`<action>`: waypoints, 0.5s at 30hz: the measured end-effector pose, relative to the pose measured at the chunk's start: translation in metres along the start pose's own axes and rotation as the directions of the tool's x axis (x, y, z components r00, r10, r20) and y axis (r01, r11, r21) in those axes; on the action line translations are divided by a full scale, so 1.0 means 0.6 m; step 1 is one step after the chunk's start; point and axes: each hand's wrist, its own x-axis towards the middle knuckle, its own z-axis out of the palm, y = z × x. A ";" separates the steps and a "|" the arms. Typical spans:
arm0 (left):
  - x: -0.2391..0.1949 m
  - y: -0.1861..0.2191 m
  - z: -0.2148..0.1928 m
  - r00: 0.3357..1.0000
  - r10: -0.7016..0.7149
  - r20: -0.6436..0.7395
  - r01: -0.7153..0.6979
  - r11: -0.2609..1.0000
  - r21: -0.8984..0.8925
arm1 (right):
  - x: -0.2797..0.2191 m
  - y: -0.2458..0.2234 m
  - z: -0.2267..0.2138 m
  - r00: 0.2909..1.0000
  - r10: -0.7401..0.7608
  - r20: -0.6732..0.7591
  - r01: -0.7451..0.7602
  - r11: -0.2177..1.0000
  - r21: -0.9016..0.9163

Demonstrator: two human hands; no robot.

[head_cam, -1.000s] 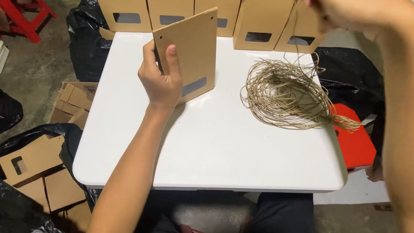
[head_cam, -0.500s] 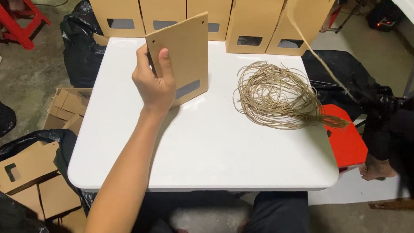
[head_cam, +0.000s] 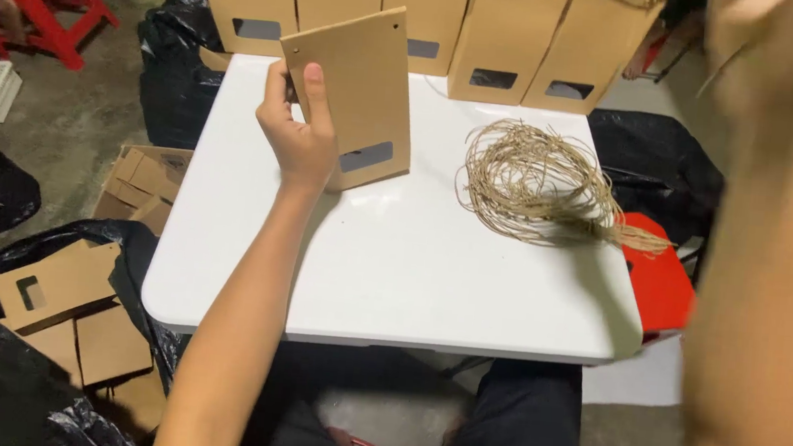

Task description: Assembling paper gift bags by threading twine handles through pre-punched holes

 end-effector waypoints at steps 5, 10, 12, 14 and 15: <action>0.004 0.044 -0.002 0.990 -0.139 -0.030 0.140 0.990 0.005 | -0.048 -0.013 0.142 0.971 0.171 0.170 -0.166 0.985 -0.042; -0.005 0.024 0.006 0.991 -0.117 -0.060 0.123 0.986 0.110 | -0.101 0.029 0.237 0.830 0.367 0.420 -0.261 0.921 -0.290; -0.014 0.012 0.006 0.995 -0.091 -0.027 0.094 0.987 0.129 | -0.117 0.030 0.251 0.800 0.441 0.407 -0.328 0.889 -0.319; -0.020 0.026 0.008 0.989 -0.148 -0.008 0.148 0.988 0.037 | -0.125 0.014 0.257 0.814 0.437 0.382 -0.439 0.894 -0.088; -0.022 0.033 0.012 0.980 -0.200 0.018 0.201 0.978 -0.064 | -0.128 0.008 0.258 0.826 0.445 0.346 -0.516 0.844 0.148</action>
